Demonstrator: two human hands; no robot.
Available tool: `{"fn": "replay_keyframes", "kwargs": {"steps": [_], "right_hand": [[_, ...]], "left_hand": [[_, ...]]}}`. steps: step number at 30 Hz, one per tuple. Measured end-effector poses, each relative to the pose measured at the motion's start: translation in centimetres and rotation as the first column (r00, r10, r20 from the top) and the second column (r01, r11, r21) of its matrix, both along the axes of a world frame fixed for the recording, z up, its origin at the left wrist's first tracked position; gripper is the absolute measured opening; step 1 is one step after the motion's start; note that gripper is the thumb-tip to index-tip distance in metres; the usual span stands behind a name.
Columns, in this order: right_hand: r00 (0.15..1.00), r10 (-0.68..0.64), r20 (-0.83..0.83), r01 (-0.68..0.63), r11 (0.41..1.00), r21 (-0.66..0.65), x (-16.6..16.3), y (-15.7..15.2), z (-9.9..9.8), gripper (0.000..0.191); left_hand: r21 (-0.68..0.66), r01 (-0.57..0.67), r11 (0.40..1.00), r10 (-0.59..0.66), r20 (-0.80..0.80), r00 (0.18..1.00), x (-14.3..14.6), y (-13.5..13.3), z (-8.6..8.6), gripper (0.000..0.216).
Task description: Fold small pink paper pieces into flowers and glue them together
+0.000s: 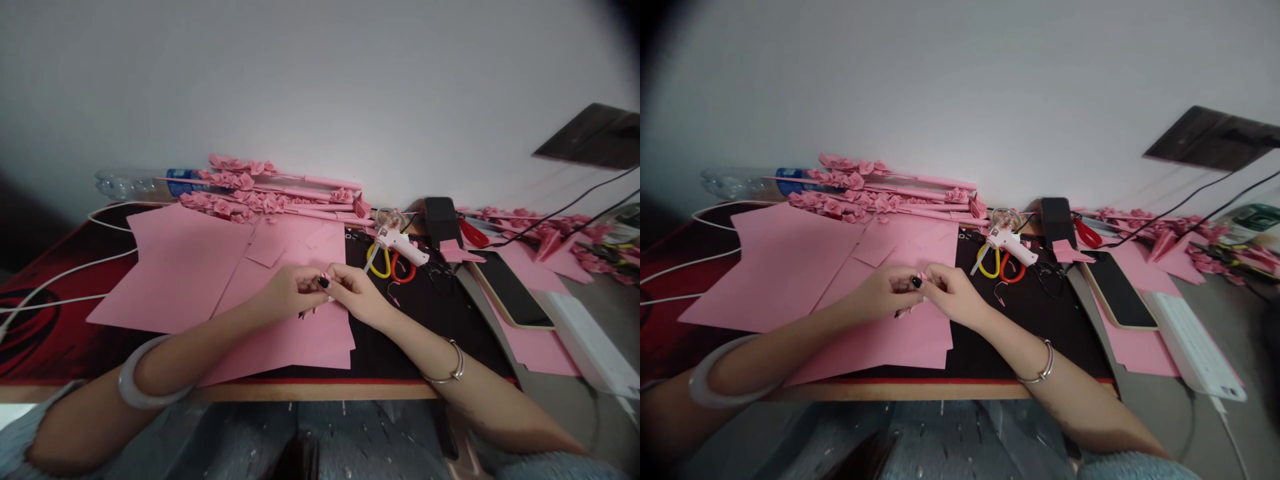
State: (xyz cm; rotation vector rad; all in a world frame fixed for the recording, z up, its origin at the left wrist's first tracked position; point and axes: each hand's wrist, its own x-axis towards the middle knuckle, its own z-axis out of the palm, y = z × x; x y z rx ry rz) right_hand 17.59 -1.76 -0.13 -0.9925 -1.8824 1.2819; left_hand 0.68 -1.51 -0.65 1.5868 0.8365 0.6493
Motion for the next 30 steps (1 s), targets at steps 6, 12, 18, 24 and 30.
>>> {"fn": "replay_keyframes", "kwargs": {"steps": [6, 12, 18, 24, 30], "right_hand": [[0.999, 0.037, -0.024, -0.037, 0.999, 0.014, 0.2, 0.4, -0.2, 0.030], [0.989, 0.125, -0.080, -0.132, 0.987, -0.087, 0.5, 0.8, -0.4, 0.031], [0.971, 0.199, -0.134, -0.217, 0.966, -0.143, 0.6, 0.7, -0.3, 0.025], [0.952, 0.219, -0.214, -0.260, 0.947, -0.189, 0.5, 0.7, -0.2, 0.023], [0.971, 0.129, -0.202, -0.161, 0.975, -0.152, 0.4, 0.6, 0.1, 0.029]], "left_hand": [[0.002, 0.053, 0.999, -0.053, 0.055, 0.997, -0.2, 0.1, 0.4, 0.007], [-0.046, 0.080, 0.996, -0.079, 0.039, 0.996, -0.6, 0.2, 1.1, 0.023], [-0.045, 0.088, 0.995, -0.087, 0.028, 0.996, -0.6, 0.4, 0.7, 0.035], [-0.089, 0.088, 0.992, -0.080, 0.086, 0.993, -0.7, 0.5, 0.6, 0.040], [0.022, 0.045, 0.999, -0.045, 0.006, 0.999, -0.3, 0.3, 0.5, 0.025]]}}
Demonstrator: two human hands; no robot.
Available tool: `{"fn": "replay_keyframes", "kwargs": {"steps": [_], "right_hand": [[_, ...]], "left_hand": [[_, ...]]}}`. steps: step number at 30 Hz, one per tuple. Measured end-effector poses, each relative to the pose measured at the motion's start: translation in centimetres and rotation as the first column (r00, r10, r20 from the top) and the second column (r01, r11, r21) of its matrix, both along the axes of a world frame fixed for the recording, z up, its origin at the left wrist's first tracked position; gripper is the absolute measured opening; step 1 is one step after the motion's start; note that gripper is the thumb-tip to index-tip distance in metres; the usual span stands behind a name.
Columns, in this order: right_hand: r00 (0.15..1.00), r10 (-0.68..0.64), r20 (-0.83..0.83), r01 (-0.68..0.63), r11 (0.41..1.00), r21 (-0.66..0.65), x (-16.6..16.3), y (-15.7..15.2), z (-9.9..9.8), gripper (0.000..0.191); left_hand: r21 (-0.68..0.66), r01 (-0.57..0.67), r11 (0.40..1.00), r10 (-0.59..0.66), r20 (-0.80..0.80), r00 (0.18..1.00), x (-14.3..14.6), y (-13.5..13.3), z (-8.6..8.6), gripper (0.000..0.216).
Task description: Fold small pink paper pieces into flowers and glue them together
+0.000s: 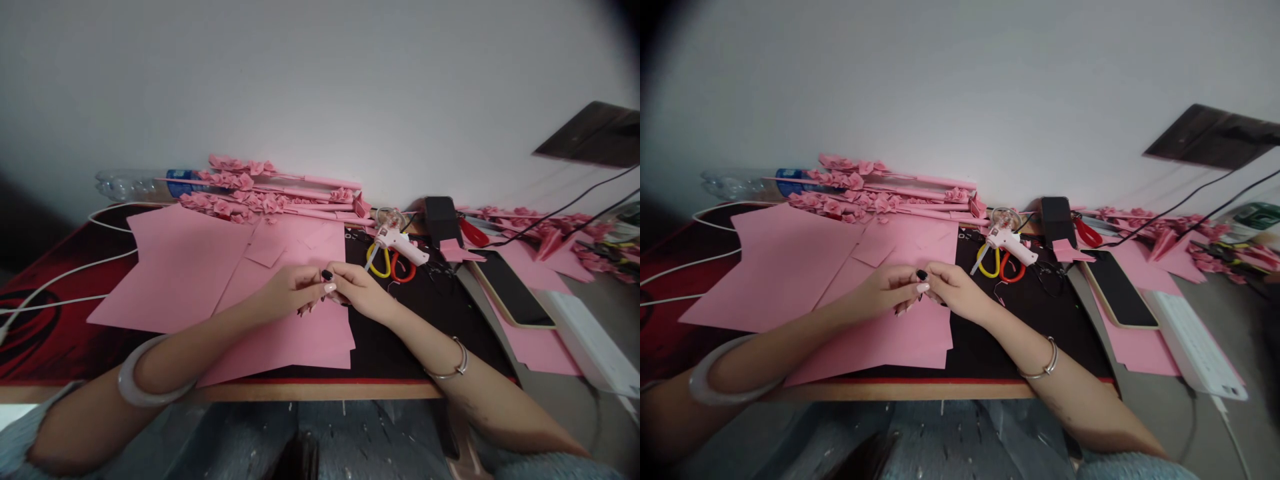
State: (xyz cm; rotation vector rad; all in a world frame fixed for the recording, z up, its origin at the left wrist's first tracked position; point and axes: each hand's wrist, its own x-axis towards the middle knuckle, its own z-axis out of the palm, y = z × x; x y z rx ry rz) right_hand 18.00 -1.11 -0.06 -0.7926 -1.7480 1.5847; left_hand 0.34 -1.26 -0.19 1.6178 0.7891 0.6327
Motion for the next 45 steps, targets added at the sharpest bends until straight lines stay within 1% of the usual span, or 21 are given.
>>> {"fn": "replay_keyframes", "kwargs": {"steps": [5, 9, 12, 16, 18, 20, 24, 26, 28, 31, 35, 37, 42, 45], "right_hand": [[0.991, -0.067, 0.113, 0.056, 0.994, 0.096, 0.00, -0.15, 0.11, 0.033], [0.970, -0.146, 0.195, 0.110, 0.977, 0.182, -0.11, -0.23, 0.05, 0.035], [0.955, -0.186, 0.231, 0.131, 0.963, 0.234, -0.24, -0.30, 0.07, 0.034], [0.942, -0.216, 0.258, 0.142, 0.950, 0.279, -0.35, -0.36, 0.20, 0.033], [0.937, -0.225, 0.266, 0.141, 0.943, 0.301, -0.37, -0.37, 0.26, 0.032], [0.934, -0.233, 0.271, 0.138, 0.935, 0.328, -0.35, -0.36, 0.29, 0.031], [0.930, -0.245, 0.274, 0.133, 0.920, 0.369, -0.25, -0.32, 0.28, 0.030], [0.930, -0.242, 0.275, 0.132, 0.921, 0.367, -0.20, -0.31, 0.26, 0.030], [0.932, -0.235, 0.275, 0.130, 0.927, 0.353, -0.18, -0.35, 0.25, 0.031], [0.933, -0.226, 0.280, 0.123, 0.932, 0.342, -0.29, -0.53, 0.28, 0.033], [0.933, -0.240, 0.268, 0.130, 0.920, 0.370, -0.51, -0.76, 0.34, 0.032], [0.940, -0.232, 0.251, 0.130, 0.922, 0.365, -0.52, -0.76, 0.35, 0.031], [0.962, -0.174, 0.211, 0.109, 0.952, 0.286, -0.35, -0.49, 0.23, 0.031], [0.965, -0.163, 0.207, 0.105, 0.958, 0.266, -0.28, -0.39, 0.10, 0.032]], "left_hand": [[0.117, -0.004, 0.993, 0.012, -0.072, 0.997, 0.03, -0.33, 0.25, 0.016], [0.152, 0.026, 0.988, -0.012, -0.091, 0.996, -0.09, -0.40, 0.55, 0.015], [0.192, 0.031, 0.981, -0.009, -0.115, 0.993, -0.13, -0.36, 0.52, 0.015], [0.285, 0.010, 0.959, 0.031, -0.140, 0.990, -0.12, -0.34, 0.21, 0.017], [0.303, -0.001, 0.953, 0.044, -0.136, 0.990, -0.13, -0.38, 0.14, 0.017], [0.276, -0.004, 0.961, 0.039, -0.122, 0.992, -0.15, -0.42, 0.16, 0.016], [0.137, 0.012, 0.991, -0.006, -0.046, 0.999, -0.18, -0.43, 0.25, 0.015], [0.102, 0.014, 0.995, -0.012, -0.024, 1.000, -0.16, -0.40, 0.23, 0.016], [0.102, 0.008, 0.995, -0.005, -0.031, 1.000, -0.13, -0.39, 0.17, 0.016], [0.140, -0.003, 0.990, 0.012, -0.065, 0.998, -0.08, -0.42, 0.10, 0.016], [0.183, -0.005, 0.983, 0.027, -0.114, 0.993, -0.06, -0.47, 0.20, 0.016], [0.155, -0.010, 0.988, 0.025, -0.094, 0.995, -0.05, -0.47, 0.25, 0.015], [0.019, -0.031, 0.999, 0.031, -0.009, 0.999, 0.01, -0.44, 0.28, 0.013], [-0.025, -0.020, 0.999, 0.020, 0.017, 1.000, 0.00, -0.41, 0.45, 0.011]]}}
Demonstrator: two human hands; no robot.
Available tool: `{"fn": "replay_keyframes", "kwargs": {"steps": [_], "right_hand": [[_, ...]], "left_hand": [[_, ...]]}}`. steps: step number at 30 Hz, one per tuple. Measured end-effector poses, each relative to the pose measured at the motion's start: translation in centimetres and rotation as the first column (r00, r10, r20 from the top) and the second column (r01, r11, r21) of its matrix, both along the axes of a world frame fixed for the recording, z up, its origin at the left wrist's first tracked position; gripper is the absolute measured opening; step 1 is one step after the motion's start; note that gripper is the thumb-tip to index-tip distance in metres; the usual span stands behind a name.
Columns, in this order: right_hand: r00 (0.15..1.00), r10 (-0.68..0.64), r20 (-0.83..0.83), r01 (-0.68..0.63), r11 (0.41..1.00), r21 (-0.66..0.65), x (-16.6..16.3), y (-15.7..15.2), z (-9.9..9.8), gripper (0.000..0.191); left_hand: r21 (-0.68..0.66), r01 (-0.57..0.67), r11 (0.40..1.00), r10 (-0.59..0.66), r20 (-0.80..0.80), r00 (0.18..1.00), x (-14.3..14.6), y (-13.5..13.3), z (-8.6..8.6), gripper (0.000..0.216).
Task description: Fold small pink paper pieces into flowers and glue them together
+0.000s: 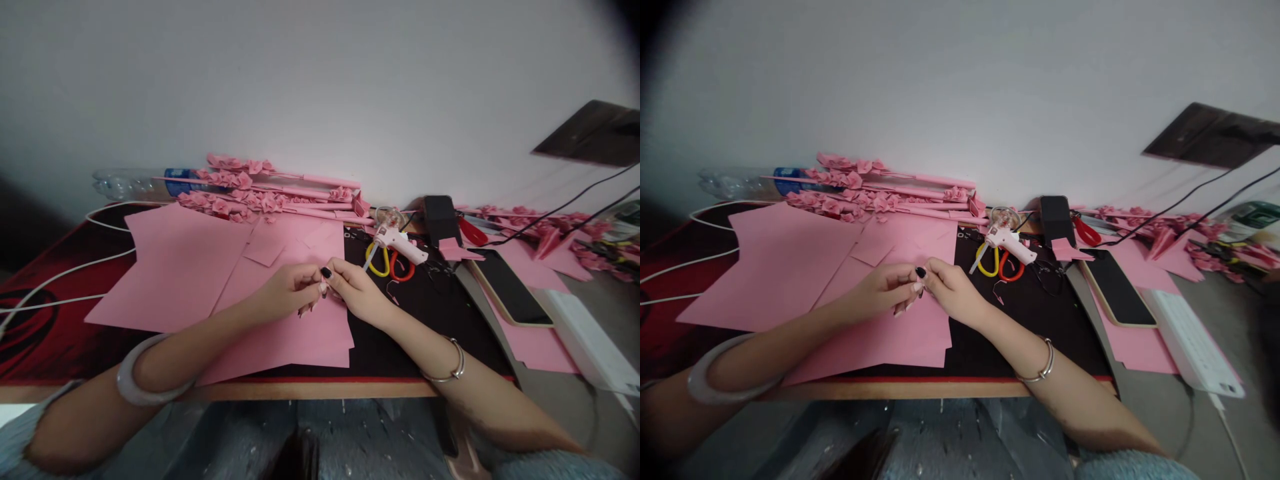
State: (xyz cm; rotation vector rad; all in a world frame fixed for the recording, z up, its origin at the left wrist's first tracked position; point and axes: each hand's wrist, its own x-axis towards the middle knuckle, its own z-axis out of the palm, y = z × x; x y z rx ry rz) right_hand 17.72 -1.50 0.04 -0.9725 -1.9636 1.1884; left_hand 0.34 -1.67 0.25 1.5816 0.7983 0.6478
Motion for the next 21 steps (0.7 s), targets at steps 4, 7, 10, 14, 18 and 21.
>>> {"fn": "replay_keyframes", "kwargs": {"steps": [4, 7, 10, 14, 18, 21], "right_hand": [[1.000, -0.011, 0.009, 0.011, 1.000, 0.025, 0.02, -0.02, 0.08, 0.031], [0.999, -0.032, 0.028, 0.029, 0.996, 0.081, -0.02, -0.06, 0.28, 0.030], [0.997, -0.047, 0.054, 0.041, 0.994, 0.099, -0.04, -0.03, 0.32, 0.030], [0.995, -0.025, 0.094, 0.017, 0.996, 0.084, 0.13, 0.13, 0.13, 0.029], [0.992, 0.023, 0.125, -0.042, 0.988, 0.148, 0.35, 0.29, 0.07, 0.027], [0.992, 0.052, 0.114, -0.068, 0.988, 0.141, 0.41, 0.35, 0.03, 0.028]], "left_hand": [[-0.020, 0.028, 0.999, -0.027, 0.043, 0.999, -0.06, 0.01, 0.27, 0.010], [-0.028, 0.042, 0.999, -0.040, 0.067, 0.997, -0.01, 0.00, 0.24, 0.014], [-0.006, 0.003, 1.000, -0.003, 0.024, 1.000, 0.10, 0.06, -0.01, 0.021], [0.041, -0.082, 0.996, 0.085, -0.065, 0.994, 0.15, 0.37, -0.36, 0.026], [0.012, -0.053, 0.999, 0.053, -0.062, 0.997, 0.08, 0.70, -0.49, 0.028], [-0.022, -0.009, 1.000, 0.009, -0.035, 0.999, 0.01, 0.76, -0.48, 0.028]]}}
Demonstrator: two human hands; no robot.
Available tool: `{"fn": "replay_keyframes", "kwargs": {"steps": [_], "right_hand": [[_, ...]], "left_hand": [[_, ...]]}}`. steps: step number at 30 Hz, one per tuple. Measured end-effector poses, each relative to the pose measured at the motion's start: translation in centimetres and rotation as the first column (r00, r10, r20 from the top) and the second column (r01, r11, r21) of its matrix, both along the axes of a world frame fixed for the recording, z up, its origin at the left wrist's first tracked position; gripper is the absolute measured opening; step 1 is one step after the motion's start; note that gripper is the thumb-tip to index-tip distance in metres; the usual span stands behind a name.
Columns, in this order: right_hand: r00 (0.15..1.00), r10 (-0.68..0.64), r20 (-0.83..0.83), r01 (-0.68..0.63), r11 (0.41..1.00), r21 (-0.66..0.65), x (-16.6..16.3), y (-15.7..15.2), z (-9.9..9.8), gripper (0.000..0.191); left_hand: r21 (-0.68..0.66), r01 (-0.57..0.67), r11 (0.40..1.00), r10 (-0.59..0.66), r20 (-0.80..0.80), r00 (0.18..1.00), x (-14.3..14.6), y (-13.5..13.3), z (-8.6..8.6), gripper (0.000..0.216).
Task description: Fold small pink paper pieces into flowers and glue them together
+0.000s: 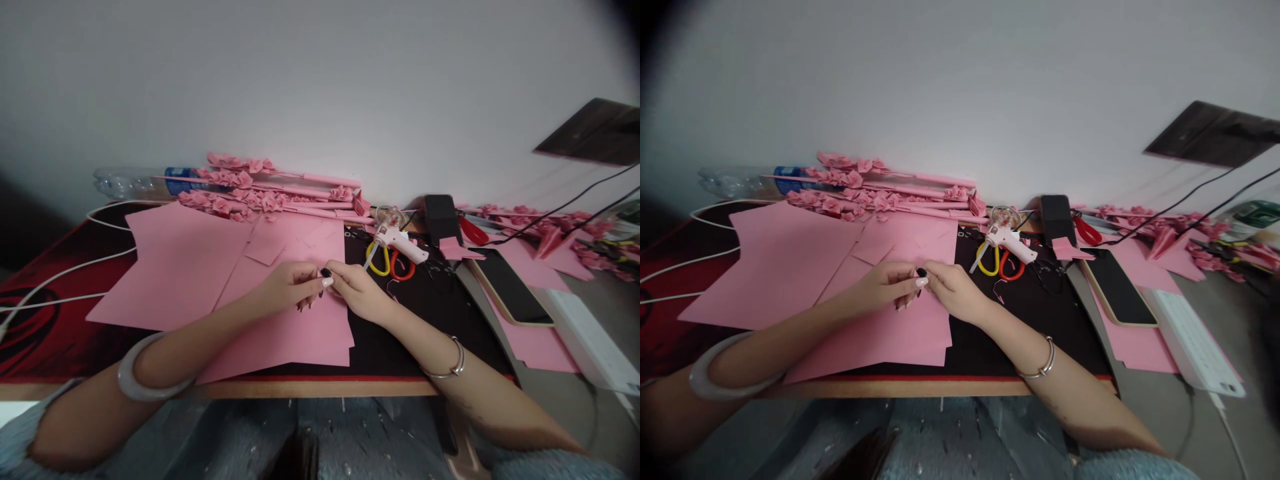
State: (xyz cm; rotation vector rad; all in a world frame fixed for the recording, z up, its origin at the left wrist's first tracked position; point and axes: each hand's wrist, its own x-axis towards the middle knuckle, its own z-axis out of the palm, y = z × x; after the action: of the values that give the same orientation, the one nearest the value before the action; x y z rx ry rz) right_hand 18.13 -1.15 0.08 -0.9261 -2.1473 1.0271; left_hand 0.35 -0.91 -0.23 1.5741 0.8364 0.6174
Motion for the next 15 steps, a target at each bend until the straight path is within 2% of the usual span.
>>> {"fn": "replay_keyframes", "kwargs": {"steps": [7, 12, 15], "right_hand": [[0.995, 0.007, -0.098, -0.017, 0.994, -0.105, 0.07, -0.02, -0.15, 0.034], [0.997, 0.003, -0.076, -0.009, 0.997, -0.080, 0.09, -0.12, -0.14, 0.034], [0.998, -0.055, -0.042, 0.054, 0.998, -0.010, 0.03, -0.27, -0.06, 0.025]], "left_hand": [[-0.021, 0.042, 0.999, -0.040, 0.087, 0.995, -0.13, 0.16, -0.04, 0.026], [-0.056, 0.052, 0.997, -0.046, 0.107, 0.993, -0.17, 0.32, 0.22, 0.026], [-0.023, 0.011, 1.000, -0.008, 0.127, 0.992, -0.28, 0.39, 0.49, 0.026]]}}
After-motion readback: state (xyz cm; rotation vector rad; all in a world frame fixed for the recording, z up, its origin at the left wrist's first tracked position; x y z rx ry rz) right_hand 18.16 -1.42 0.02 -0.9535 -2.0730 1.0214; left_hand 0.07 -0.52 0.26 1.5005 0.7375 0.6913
